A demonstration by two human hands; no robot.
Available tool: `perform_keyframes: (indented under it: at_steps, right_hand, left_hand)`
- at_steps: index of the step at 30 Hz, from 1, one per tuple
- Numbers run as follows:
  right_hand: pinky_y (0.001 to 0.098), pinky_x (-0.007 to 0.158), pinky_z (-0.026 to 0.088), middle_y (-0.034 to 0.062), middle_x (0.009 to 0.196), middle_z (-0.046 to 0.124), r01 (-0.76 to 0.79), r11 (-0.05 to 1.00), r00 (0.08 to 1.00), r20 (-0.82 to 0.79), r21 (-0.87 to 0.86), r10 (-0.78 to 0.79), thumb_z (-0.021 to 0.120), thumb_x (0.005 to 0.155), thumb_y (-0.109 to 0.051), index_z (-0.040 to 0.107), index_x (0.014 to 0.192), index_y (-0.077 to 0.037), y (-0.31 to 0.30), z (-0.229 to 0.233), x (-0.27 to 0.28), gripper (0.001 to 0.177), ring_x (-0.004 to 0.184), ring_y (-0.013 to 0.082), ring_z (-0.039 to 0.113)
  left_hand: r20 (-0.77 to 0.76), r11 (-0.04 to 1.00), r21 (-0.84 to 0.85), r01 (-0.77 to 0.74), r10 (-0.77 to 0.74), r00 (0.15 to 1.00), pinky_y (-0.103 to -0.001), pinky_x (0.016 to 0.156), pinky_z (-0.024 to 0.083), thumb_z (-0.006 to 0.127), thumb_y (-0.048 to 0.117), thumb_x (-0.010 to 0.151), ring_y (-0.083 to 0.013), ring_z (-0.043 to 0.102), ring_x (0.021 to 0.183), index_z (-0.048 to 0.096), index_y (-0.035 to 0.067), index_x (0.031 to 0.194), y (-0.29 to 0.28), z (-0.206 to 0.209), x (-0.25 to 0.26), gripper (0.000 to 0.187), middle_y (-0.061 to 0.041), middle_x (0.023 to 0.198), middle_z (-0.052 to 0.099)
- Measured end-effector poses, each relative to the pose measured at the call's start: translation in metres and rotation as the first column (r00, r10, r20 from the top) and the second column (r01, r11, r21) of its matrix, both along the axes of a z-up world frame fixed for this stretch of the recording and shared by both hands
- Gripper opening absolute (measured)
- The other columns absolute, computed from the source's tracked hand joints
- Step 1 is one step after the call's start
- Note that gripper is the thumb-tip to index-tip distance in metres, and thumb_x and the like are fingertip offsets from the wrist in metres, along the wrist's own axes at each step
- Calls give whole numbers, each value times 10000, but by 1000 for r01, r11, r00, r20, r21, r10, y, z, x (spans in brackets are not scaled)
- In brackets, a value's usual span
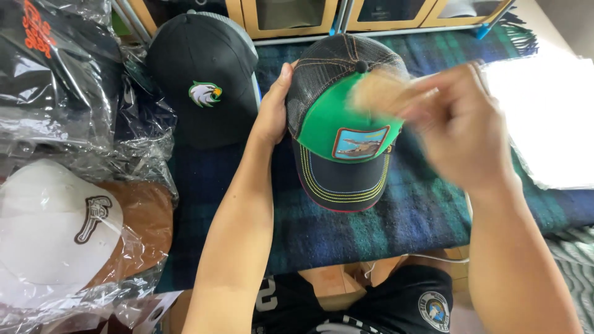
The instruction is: Cleaning and shaping a trucker hat using a handheld steamer and a brush.
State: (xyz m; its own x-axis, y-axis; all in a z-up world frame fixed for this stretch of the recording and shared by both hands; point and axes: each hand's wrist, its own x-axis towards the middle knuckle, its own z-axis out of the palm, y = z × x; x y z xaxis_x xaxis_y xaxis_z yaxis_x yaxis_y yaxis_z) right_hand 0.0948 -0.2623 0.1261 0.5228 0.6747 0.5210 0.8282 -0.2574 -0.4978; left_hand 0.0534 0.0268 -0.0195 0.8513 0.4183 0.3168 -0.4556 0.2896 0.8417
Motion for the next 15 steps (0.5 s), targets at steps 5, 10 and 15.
perform_keyframes:
  at_steps: [5,10,15]
  right_hand:
    - [389,539,423,26,803,610,230,962,962,186,-147,-202,664,1105,-474,596,1206,-108,18,11,27,385,630,175,551]
    - [638,663,358,26,925,725,520,826,837,322,-217,-442,673,1150,-651,622,1225,-218,30,35,18,442,913,498,584]
    - [600,651,481,69,686,706,364,742,911,381,-564,-157,575,958,-786,576,1080,-301,62,69,-63,500,716,441,700]
  left_hand:
    - [48,994,-88,71,-67,997,-392,1134,497,504,528,1013,-259,633,1274,601,51,1398,-8,10,-5,620,-151,1373,664]
    - [66,994,-90,66,-60,996,-389,1152,475,501,510,1027,-251,618,1294,594,55,1410,-7,1,0,602,-140,1392,653]
    - [-71,999,-41,1,-3,997,-359,1111,479,517,586,954,-239,619,1287,610,94,1406,-3,9,-5,674,-126,1389,658]
